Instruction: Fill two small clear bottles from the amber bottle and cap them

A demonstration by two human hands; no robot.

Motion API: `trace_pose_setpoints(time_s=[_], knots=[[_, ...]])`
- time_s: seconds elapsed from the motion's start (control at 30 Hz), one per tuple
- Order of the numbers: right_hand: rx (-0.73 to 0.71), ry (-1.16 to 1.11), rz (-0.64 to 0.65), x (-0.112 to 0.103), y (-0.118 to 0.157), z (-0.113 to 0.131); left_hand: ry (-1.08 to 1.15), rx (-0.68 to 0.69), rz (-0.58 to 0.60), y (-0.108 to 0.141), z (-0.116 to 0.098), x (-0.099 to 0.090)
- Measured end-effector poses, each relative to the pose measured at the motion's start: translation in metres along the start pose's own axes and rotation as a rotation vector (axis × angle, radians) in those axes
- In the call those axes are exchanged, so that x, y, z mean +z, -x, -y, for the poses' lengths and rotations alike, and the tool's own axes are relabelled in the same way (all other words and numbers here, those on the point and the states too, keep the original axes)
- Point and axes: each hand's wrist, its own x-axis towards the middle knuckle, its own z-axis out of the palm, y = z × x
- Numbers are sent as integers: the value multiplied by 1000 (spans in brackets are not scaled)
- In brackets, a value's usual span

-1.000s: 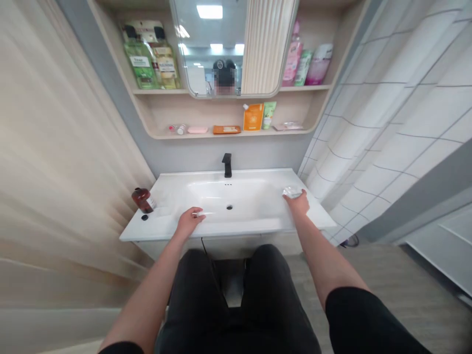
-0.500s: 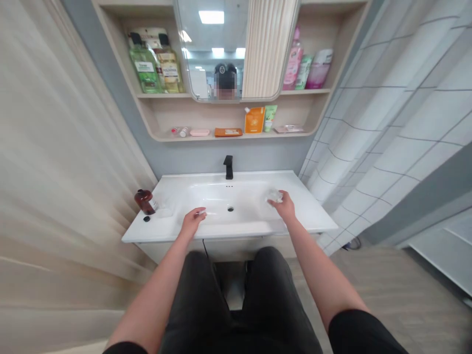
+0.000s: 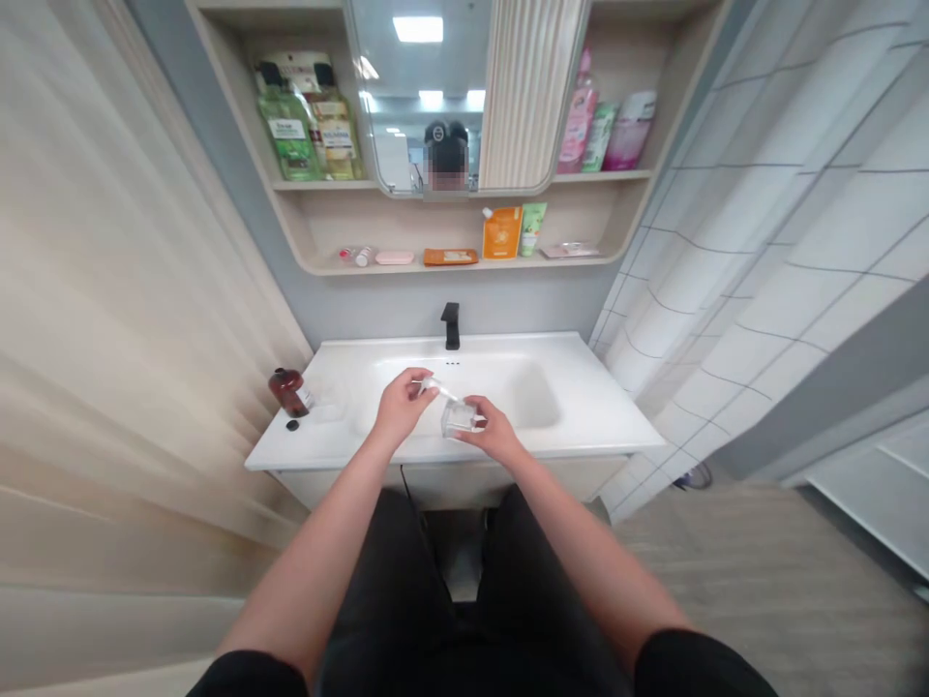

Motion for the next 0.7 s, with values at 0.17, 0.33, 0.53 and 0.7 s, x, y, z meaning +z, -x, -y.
trace_pose_setpoints(time_s=[0.17,0.33,0.53,0.7], knots=[[-14,-7,18,10,6,12,-77,39,14,3,-13,-8],[-2,11,4,10,10,12,-166,49,37,6,-20,-17],[-8,10,9,14,13,19,-284,76,160,13,-14,-2],[-2,10,-20,17,18,24,-293,55,182,24,1,9]])
